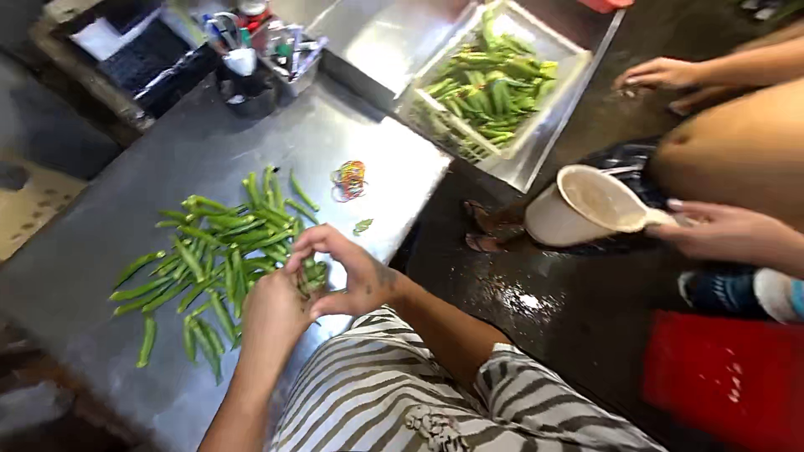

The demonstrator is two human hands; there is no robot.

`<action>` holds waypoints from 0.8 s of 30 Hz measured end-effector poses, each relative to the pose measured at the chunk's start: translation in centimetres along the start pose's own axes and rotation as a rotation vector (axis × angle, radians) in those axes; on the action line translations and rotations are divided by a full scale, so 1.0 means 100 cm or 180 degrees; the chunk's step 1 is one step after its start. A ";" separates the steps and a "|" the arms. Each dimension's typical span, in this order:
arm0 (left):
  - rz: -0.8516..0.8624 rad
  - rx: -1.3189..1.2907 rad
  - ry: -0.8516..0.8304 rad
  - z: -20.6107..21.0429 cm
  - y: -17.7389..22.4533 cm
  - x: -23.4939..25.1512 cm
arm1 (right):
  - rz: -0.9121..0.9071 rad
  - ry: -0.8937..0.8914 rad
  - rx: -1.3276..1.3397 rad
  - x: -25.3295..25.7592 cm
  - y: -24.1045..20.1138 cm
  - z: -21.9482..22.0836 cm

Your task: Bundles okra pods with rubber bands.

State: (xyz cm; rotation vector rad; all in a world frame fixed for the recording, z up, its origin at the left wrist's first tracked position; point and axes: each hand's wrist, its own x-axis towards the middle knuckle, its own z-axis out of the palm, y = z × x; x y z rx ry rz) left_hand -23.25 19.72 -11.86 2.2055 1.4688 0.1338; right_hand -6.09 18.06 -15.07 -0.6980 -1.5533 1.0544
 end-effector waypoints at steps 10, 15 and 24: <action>-0.0055 -0.0537 -0.0214 0.013 0.002 0.002 | 0.0871 -0.0557 -0.0556 -0.011 0.001 -0.023; 0.0264 -0.0979 0.0278 0.024 -0.001 0.004 | 0.1294 -0.0351 0.0282 -0.011 -0.004 -0.053; 0.0125 -0.1246 0.0353 0.021 -0.045 0.003 | 0.1322 0.3202 -0.0751 -0.023 -0.017 -0.224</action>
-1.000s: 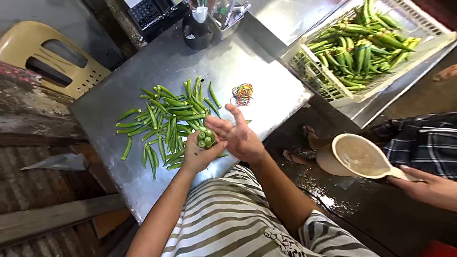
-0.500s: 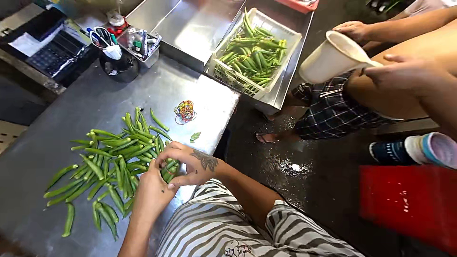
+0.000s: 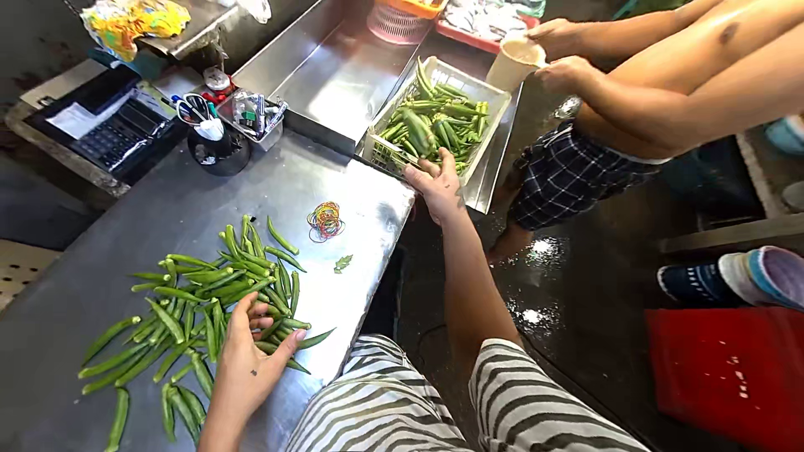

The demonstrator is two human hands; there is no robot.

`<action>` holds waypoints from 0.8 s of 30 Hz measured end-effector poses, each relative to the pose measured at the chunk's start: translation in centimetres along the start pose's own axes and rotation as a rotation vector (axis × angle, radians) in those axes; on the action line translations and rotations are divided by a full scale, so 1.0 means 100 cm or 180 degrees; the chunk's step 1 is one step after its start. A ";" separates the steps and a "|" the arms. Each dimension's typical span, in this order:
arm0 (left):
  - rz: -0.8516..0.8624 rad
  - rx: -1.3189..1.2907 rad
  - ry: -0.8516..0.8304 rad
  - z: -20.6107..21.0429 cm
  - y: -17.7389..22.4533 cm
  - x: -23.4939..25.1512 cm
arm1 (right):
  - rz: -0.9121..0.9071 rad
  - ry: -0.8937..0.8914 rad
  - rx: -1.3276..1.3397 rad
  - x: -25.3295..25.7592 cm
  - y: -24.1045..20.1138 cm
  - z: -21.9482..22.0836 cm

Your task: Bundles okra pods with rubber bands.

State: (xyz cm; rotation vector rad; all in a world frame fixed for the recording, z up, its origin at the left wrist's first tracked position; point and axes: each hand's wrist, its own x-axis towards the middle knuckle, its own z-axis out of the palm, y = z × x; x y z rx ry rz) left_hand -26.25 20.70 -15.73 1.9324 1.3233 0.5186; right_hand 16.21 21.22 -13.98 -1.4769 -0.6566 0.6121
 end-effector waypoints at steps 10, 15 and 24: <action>-0.0002 0.0733 -0.0449 0.020 -0.024 -0.015 | 0.0126 -0.2362 -0.1322 -0.105 0.072 0.112; -0.0473 0.1817 -0.0302 0.024 -0.052 -0.040 | -0.0441 -0.2714 -0.2995 -0.143 0.096 0.145; -0.0458 0.1585 -0.0253 0.025 -0.072 -0.040 | -0.0060 -0.3107 -0.3301 -0.182 0.079 0.182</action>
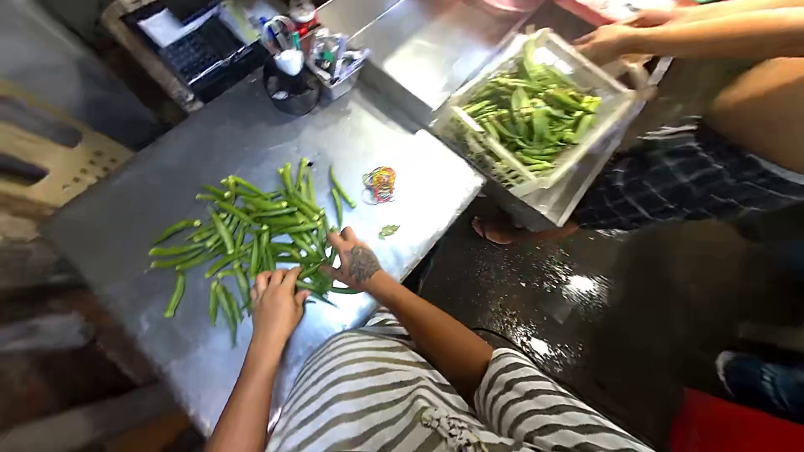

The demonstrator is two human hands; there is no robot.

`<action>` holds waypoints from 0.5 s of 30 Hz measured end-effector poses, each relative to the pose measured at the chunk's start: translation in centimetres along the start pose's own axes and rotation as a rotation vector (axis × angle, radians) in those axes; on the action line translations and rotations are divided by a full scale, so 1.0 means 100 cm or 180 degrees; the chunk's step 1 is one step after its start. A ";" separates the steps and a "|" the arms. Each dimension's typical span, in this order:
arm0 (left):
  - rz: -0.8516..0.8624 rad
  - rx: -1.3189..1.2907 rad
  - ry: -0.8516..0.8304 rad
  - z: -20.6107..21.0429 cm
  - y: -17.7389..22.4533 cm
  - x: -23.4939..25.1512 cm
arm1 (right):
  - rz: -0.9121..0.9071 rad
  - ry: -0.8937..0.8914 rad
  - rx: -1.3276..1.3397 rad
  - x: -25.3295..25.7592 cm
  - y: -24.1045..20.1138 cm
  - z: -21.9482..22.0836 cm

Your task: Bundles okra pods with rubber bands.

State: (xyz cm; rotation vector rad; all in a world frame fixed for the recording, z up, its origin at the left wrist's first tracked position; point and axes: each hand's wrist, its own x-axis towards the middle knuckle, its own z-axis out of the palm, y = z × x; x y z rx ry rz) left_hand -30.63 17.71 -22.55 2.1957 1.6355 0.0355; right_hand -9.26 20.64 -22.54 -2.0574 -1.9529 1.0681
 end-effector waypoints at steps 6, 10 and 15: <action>-0.0160 -0.0157 -0.0116 -0.002 -0.009 0.002 | -0.0104 -0.0065 0.0175 0.012 0.009 -0.005; -0.0277 -0.0215 -0.0402 -0.010 -0.009 -0.001 | 0.0077 0.0135 0.0870 0.019 0.032 -0.025; -0.0145 -0.0136 -0.0732 -0.017 -0.008 0.004 | 0.0128 0.1349 0.0158 0.063 0.042 -0.053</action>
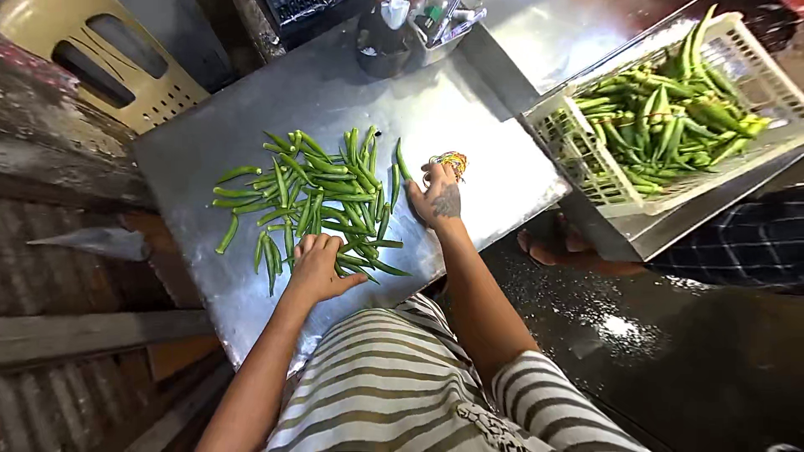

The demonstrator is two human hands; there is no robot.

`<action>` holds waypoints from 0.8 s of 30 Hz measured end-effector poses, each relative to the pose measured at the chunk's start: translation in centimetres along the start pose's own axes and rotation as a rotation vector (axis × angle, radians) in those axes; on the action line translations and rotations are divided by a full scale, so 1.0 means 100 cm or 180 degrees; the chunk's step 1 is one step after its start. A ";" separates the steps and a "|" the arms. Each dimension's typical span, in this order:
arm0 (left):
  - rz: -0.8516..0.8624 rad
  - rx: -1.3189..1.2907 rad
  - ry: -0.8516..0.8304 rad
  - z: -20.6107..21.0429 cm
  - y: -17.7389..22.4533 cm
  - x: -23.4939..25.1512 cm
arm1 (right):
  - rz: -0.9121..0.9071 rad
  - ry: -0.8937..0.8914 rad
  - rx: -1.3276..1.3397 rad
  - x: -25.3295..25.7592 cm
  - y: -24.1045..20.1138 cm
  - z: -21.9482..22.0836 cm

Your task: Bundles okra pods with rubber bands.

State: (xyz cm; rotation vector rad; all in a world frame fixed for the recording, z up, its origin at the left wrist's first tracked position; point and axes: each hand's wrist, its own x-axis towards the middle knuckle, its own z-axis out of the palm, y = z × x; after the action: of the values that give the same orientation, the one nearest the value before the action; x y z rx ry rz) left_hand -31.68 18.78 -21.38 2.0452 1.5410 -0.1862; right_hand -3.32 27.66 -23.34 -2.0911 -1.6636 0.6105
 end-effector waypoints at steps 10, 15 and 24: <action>0.0916 -0.0240 0.2381 -0.033 0.027 -0.008 | -0.1562 -0.0630 0.0542 -0.008 -0.039 -0.054; 0.0435 -0.1708 0.1505 -0.036 0.047 0.024 | -0.1089 -0.1320 0.1619 0.012 -0.031 -0.031; 0.0917 -0.1328 0.0651 0.016 0.050 0.025 | -0.0245 0.0428 0.0500 -0.021 0.009 0.023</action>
State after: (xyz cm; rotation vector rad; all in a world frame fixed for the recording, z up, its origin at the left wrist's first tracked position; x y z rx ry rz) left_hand -25.96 19.18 -22.02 1.9550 1.2464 0.4312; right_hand -4.28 25.52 -25.60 -1.9049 -1.5612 0.5450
